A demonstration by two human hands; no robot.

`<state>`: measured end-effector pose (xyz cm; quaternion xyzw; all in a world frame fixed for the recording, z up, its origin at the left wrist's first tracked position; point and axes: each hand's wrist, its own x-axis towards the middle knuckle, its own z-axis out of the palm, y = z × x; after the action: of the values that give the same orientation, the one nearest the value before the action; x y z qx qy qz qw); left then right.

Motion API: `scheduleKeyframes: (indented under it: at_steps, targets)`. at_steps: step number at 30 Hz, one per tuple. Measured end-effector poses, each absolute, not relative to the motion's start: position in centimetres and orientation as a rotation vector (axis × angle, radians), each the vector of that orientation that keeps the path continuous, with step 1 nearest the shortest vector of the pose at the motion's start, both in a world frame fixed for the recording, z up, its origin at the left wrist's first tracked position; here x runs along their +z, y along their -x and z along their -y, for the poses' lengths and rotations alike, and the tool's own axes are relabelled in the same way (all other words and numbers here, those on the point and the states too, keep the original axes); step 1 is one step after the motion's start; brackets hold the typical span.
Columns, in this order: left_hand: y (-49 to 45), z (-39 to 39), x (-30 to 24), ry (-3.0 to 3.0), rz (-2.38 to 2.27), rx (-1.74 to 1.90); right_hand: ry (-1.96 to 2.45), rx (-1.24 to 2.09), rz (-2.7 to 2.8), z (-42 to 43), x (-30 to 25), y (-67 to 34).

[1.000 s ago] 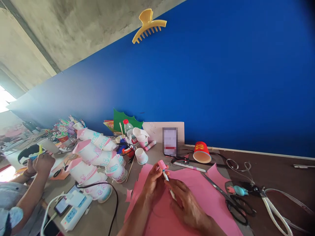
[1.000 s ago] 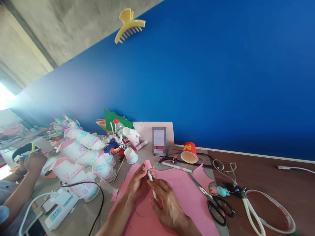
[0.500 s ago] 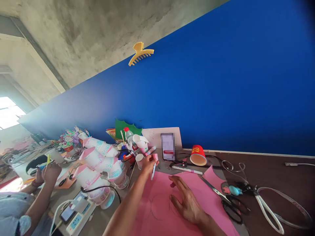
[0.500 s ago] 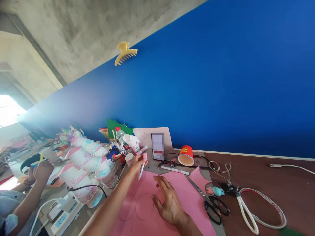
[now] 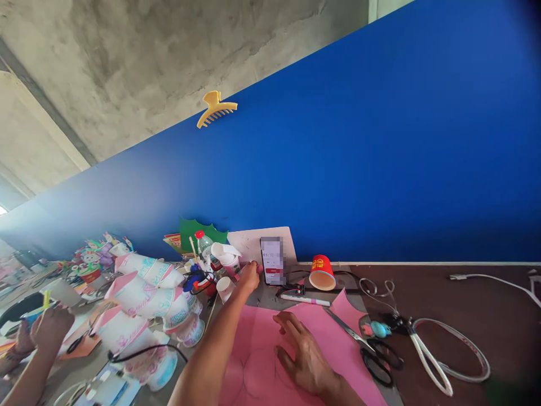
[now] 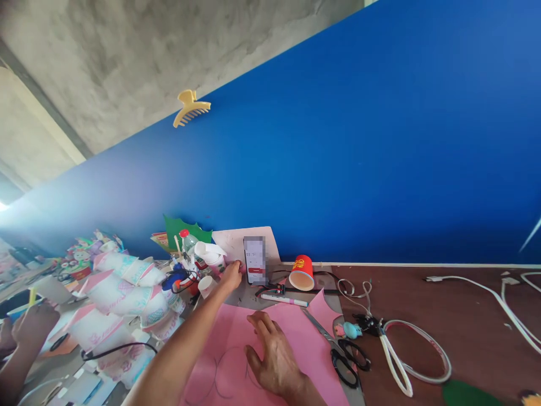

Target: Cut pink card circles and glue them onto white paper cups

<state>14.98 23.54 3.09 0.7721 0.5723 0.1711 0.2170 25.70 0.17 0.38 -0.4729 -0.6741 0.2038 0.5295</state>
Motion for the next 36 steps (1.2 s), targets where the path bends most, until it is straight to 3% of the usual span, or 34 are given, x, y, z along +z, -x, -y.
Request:
scheduleKeyframes:
  at_steps: [8,15,22,36]
  targets:
    - [-13.5,-21.7,4.3,-2.202,-1.508,0.721,1.132,0.426,1.618,-0.3,0.1,-25.9]
    - [-7.5,-13.1,5.2,-2.139,-1.468,0.976,1.209,0.333,1.618,-0.6,-0.3,-26.3]
    - [-0.1,-6.0,3.6,-2.116,-1.553,0.922,1.275,0.285,1.617,-1.1,-1.3,-27.0]
    - [1.8,-5.7,-0.5,-2.44,-1.412,0.808,1.677,0.03,1.552,-2.3,-0.4,-30.1]
